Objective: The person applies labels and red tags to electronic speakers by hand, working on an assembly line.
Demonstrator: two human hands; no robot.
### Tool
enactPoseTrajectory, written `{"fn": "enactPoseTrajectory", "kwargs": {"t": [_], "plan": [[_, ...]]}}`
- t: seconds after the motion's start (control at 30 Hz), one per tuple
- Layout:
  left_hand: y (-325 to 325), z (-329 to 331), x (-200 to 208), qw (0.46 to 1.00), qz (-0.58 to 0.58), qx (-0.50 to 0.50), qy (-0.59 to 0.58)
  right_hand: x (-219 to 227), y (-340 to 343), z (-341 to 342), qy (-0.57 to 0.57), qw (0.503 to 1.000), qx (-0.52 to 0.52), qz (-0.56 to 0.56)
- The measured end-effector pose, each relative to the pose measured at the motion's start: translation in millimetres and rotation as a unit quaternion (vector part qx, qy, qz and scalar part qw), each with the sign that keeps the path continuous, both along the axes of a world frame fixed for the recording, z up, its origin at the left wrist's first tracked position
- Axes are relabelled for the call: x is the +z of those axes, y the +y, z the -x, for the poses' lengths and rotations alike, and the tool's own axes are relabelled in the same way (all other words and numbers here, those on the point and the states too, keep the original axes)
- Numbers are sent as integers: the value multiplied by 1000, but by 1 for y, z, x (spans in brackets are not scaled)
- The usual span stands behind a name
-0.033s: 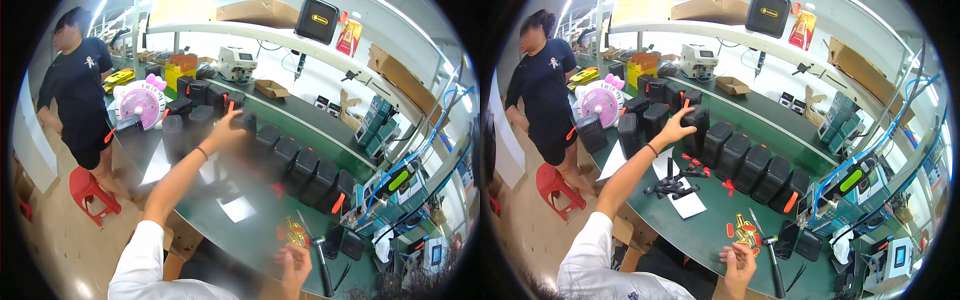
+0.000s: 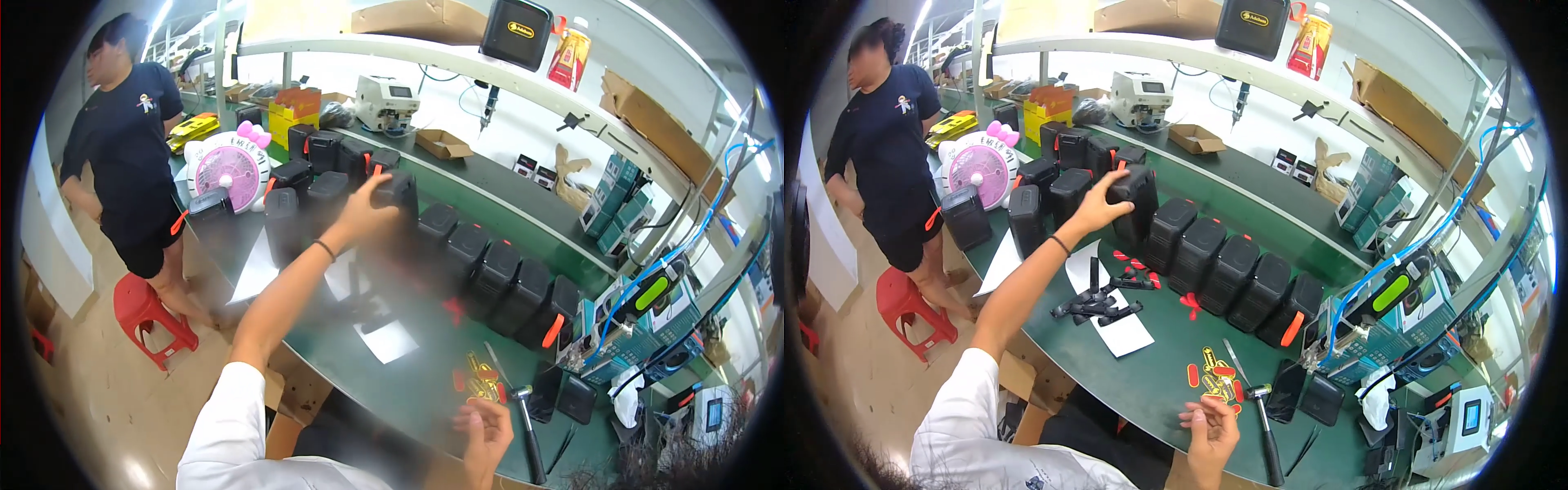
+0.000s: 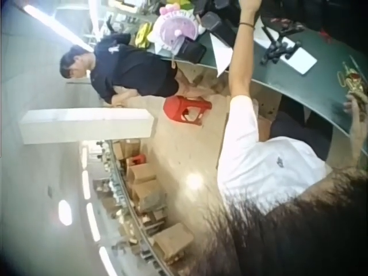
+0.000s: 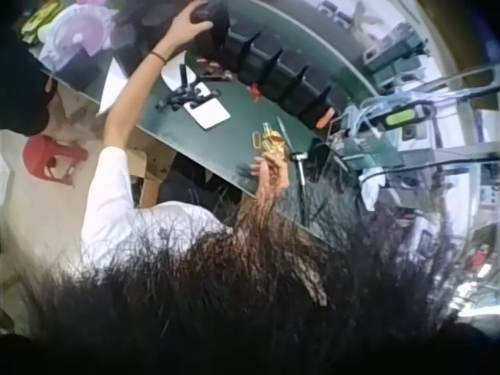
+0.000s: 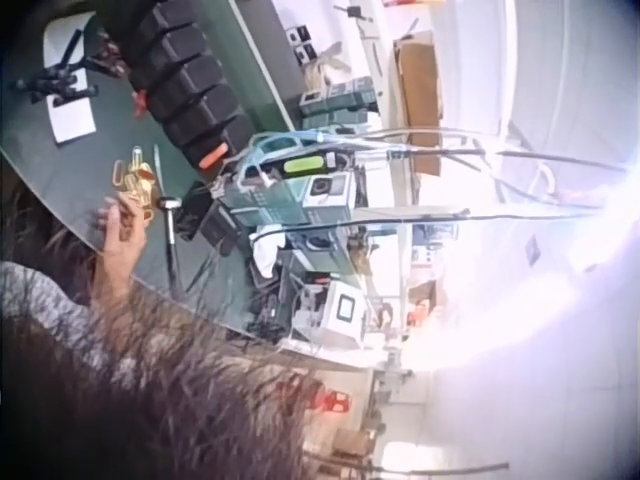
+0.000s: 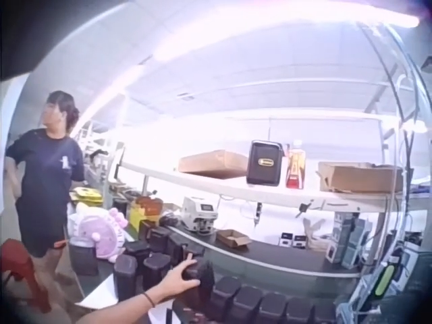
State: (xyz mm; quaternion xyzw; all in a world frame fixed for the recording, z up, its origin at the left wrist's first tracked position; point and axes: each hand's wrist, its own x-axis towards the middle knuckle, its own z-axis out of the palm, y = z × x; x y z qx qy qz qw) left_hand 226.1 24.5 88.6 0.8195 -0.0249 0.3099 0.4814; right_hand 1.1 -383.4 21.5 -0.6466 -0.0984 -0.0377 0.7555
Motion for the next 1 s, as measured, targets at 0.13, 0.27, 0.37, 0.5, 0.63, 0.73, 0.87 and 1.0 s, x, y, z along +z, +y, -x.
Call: {"fn": "enactPoseTrajectory", "kwargs": {"t": [0.13,0.27,0.37,0.5,0.63,0.73,0.87,1.0], "plan": [[-3,41,26,999,25,-10,-41,-1,-10,-8,-11,1000,-25,14],[-21,96,33,991,62,-64,-97,3,-4,-14,-17,998,-49,19],[-33,137,26,979,101,-83,-154,2,-6,-23,-98,990,-57,86],[-70,164,6,937,287,-182,-85,18,-26,-38,-88,974,-124,168],[-120,194,-35,892,382,-214,116,33,-22,-32,-139,977,-37,158],[-147,191,-81,898,278,-268,210,25,-10,-21,-232,927,96,278],[-170,203,-75,928,159,-249,225,-11,5,-5,-194,920,67,334],[-160,213,-60,984,-108,-115,77,-20,10,7,-154,946,24,285]]}}
